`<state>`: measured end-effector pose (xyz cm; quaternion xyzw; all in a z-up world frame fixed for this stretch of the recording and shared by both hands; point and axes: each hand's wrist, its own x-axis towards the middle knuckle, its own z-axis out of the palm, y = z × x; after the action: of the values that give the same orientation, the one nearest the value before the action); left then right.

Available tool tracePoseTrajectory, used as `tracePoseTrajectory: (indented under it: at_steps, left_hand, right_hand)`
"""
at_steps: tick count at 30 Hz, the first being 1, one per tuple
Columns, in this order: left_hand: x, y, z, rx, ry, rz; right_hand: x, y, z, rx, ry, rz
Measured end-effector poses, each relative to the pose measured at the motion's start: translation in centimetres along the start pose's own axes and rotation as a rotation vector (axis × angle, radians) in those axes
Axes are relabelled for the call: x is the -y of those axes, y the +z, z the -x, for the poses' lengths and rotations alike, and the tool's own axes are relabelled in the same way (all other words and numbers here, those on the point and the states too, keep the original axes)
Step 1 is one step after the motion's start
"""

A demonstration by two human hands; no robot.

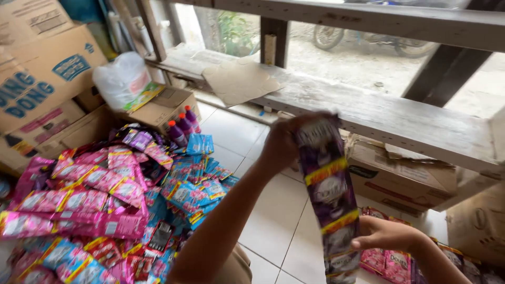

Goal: The person sits on the floor and organizes small packets of Downy fabric softener. They pick up linked chains of packets, separate them, and arrange them into neat rows on the floor next to cardboard boxes.

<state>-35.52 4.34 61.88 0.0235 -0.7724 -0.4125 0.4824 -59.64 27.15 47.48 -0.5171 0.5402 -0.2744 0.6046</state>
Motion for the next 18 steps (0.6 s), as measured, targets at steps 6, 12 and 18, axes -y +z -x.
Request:
tracePoseTrajectory:
  at_steps: [6, 12, 18]
  left_hand:
    - [-1.4, 8.0, 1.5, 0.262, 0.067, -0.368]
    - [1.6, 11.2, 5.7, 0.217, -0.036, -0.094]
    - [8.7, 14.4, 12.0, 0.188, -0.305, 0.273]
  right_hand:
    - [4.3, 0.1, 4.2, -0.312, -0.423, -0.330]
    - [3.9, -0.3, 5.0, -0.729, -0.377, -0.500]
    - [9.1, -2.3, 5.2, -0.739, -0.502, -0.614]
